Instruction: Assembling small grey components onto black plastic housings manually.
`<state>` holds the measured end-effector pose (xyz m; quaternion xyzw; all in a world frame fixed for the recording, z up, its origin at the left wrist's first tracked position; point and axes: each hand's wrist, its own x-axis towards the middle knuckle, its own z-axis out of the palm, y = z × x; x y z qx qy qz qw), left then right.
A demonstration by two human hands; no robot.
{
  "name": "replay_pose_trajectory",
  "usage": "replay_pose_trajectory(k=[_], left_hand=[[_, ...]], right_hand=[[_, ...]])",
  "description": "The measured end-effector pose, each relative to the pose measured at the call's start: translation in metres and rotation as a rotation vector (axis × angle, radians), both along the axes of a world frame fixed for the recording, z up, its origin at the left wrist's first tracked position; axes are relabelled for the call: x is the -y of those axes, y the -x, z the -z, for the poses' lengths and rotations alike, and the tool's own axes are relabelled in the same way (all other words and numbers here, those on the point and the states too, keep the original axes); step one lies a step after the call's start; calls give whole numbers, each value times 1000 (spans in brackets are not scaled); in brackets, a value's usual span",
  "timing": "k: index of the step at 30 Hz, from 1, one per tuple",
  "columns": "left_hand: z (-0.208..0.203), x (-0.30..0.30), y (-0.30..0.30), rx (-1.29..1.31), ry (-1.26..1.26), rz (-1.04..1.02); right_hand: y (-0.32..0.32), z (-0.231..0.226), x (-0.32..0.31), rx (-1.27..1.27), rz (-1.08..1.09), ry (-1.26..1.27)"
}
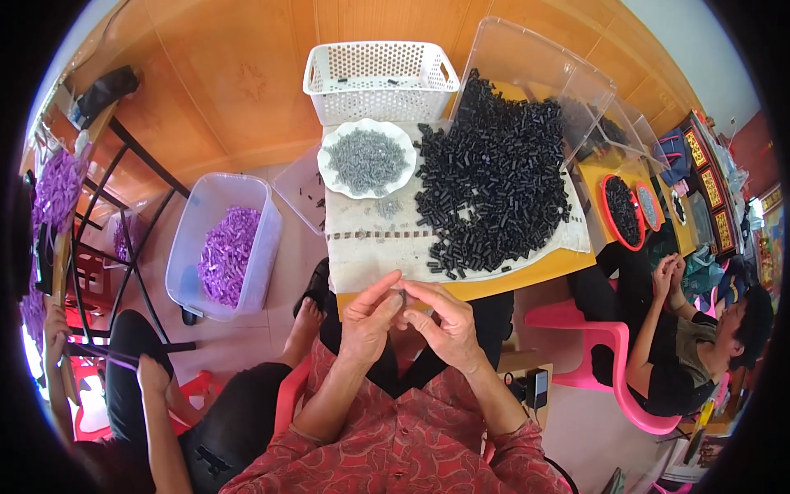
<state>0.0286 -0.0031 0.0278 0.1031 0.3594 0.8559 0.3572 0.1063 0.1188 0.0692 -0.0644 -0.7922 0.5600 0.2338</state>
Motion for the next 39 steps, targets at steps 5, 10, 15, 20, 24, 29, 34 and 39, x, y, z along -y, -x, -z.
replay_pose_trajectory(k=[5, 10, 15, 20, 24, 29, 34, 39], left_hand=[[-13, -8, 25, 116, 131, -143], [-33, -56, 92, 39, 153, -266], [-81, -119, 208, -185, 128, -340], [-105, -149, 298, -143, 146, -376], [-95, -142, 300, -111, 173, -401], [-64, -128, 236, -185, 167, -188], [-43, -95, 142, -738, 611, 68], [-6, -112, 104, -1354, 777, -24]], right_hand=[[-5, 2, -4, 74, 120, 10], [-12, 6, -8, 126, 45, 35], [-16, 9, -6, 37, -51, -72], [-21, 14, -5, 86, -36, -25], [-20, 13, -13, 95, -19, -38], [-13, 18, -39, 60, 143, -222], [2, 14, -48, 87, 279, -226], [1, 18, -46, 86, 242, -269]])
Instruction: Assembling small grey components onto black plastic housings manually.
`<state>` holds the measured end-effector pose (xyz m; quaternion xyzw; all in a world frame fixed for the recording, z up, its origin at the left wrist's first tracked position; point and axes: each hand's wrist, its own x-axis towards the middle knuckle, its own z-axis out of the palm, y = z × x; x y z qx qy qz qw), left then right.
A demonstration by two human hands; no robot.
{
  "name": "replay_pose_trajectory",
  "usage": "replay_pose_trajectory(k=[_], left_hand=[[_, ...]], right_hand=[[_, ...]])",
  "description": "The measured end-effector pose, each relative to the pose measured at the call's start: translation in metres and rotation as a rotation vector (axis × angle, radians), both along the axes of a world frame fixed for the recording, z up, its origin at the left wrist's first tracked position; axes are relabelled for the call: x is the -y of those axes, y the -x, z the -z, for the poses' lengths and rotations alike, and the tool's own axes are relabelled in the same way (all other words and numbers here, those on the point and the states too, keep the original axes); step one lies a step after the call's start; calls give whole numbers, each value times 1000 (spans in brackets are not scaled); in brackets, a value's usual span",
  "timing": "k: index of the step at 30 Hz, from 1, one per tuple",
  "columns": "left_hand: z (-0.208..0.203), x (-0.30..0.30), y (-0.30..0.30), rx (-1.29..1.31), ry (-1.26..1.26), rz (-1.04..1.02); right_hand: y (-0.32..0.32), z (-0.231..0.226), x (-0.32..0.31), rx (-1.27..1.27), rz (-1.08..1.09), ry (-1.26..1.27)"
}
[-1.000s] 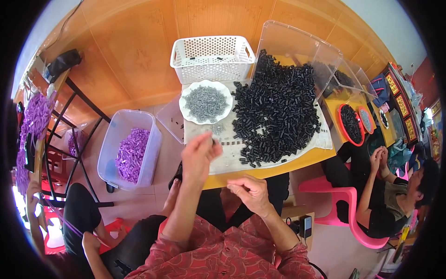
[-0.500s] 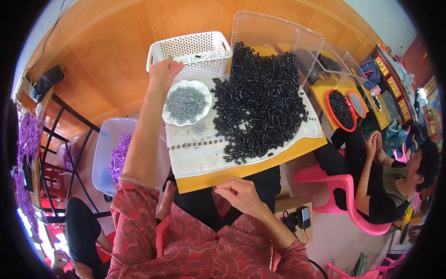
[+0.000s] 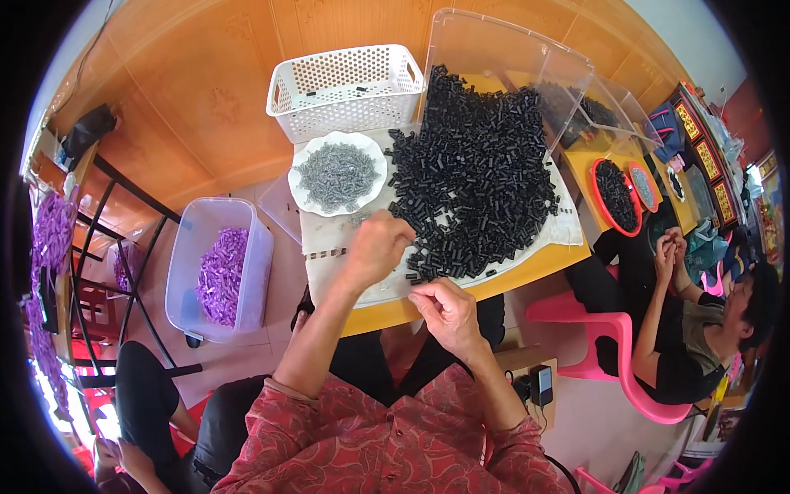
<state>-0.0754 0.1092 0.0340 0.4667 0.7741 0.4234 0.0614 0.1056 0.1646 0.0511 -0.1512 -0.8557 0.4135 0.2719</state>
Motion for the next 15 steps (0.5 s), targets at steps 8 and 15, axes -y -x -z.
replay_pose_trajectory(k=[8, 15], left_hand=[[1, -12, -17, -120, 208, 9], [2, 1, -19, -17, -67, -44]], right_hand=[[-11, 6, 2, 41, -6, 55], [-12, 7, 1, 14, -11, 68]])
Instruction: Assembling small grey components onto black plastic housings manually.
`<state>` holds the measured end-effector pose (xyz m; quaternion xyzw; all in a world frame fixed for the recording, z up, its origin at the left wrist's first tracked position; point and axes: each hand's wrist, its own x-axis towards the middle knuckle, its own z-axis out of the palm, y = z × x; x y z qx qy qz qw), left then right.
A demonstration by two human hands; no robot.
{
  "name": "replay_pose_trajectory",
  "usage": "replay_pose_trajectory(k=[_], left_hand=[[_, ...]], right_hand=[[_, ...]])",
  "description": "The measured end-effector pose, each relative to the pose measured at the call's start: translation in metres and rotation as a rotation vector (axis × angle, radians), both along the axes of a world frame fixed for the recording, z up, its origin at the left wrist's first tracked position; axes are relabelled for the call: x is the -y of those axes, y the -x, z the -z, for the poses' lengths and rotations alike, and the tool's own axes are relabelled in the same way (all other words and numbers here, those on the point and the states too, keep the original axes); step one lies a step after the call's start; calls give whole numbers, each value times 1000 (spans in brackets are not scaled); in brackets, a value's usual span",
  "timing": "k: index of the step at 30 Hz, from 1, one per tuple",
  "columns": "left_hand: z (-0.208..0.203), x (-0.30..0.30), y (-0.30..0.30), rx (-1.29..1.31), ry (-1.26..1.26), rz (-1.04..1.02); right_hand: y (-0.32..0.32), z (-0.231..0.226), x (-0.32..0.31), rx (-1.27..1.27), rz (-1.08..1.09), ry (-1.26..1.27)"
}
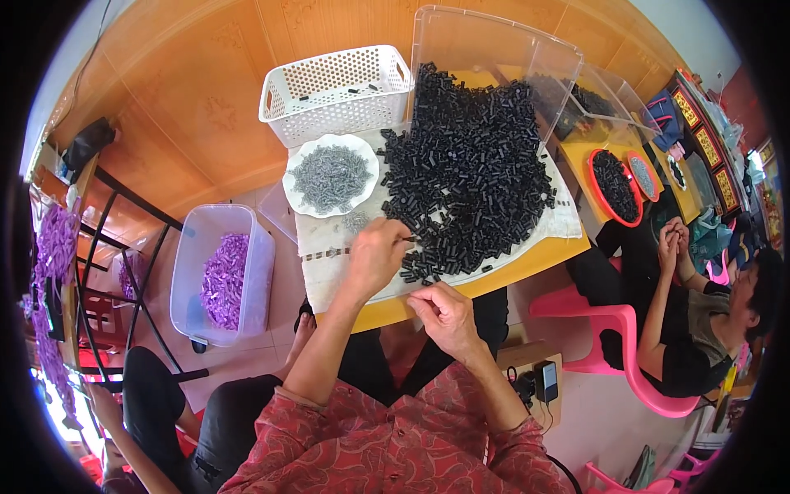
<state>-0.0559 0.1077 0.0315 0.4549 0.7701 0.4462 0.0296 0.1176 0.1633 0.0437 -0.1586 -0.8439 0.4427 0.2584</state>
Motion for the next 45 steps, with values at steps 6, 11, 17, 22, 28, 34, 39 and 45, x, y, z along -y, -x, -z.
replay_pose_trajectory(k=[6, 11, 17, 22, 28, 34, 39, 45], left_hand=[[-8, 38, -31, 510, -312, 43], [-12, 60, -48, 462, -372, 54], [-10, 72, -62, 522, -411, 81], [-2, 79, -72, 1095, -666, 257], [3, 89, -77, 1171, -745, 348], [-2, 91, -80, 1127, -783, 351], [-5, 90, -83, 1149, -777, 311], [11, 91, -84, 1259, -715, 223]], right_hand=[[-1, 2, -1, -49, 95, 85], [0, -7, 8, -97, 78, 492], [-2, -16, 18, -108, -14, 508], [-5, -20, 24, -143, -40, 565], [-9, -21, 30, -189, -47, 647], [-9, -20, 31, -197, -83, 717], [-9, -18, 31, -195, -67, 786], [-12, -19, 33, -108, -59, 593]])
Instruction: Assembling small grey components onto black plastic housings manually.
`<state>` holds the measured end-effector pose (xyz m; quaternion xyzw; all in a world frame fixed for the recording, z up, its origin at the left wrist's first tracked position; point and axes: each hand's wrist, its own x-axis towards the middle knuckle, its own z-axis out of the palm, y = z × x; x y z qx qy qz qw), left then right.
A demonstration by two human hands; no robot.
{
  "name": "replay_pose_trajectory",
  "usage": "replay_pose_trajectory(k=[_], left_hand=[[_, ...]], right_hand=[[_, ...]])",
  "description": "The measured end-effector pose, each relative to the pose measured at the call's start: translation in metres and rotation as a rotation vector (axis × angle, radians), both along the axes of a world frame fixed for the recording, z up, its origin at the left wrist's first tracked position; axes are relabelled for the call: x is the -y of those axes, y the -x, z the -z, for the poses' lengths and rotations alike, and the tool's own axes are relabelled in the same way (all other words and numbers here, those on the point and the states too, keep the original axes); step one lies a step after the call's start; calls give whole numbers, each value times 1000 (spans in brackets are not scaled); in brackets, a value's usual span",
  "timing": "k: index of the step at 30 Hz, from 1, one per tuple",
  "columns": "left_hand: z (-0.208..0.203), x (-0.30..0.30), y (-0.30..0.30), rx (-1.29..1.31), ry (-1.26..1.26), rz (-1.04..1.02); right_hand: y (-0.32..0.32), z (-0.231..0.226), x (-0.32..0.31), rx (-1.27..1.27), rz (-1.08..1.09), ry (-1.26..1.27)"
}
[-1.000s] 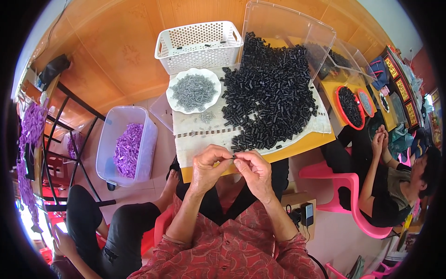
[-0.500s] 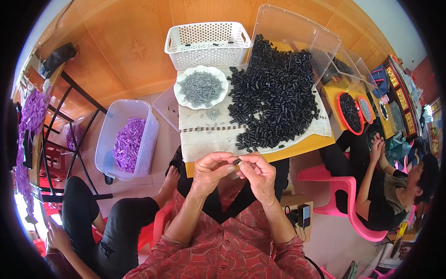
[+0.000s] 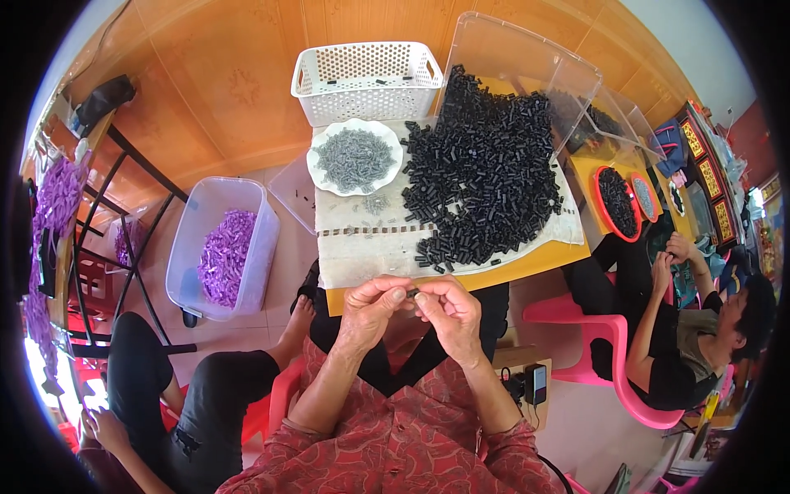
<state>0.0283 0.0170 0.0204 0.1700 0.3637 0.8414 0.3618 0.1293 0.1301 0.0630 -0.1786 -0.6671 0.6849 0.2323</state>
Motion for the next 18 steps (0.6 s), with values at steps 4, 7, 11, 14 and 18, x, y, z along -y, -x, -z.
replay_pose_trajectory(k=[4, 7, 11, 14, 18], left_hand=[[8, 2, 4, 92, 5, 98], [6, 3, 5, 157, 24, 120], [12, 4, 10, 109, 34, 134], [9, 5, 10, 114, 60, 122], [10, 7, 11, 106, 97, 140]], right_hand=[[5, -1, -2, -29, -17, -175], [10, -3, -8, -33, -14, -530], [16, -10, -11, 23, -46, -577], [21, -12, -22, 60, -69, -602], [29, -11, -54, 165, 19, -664]])
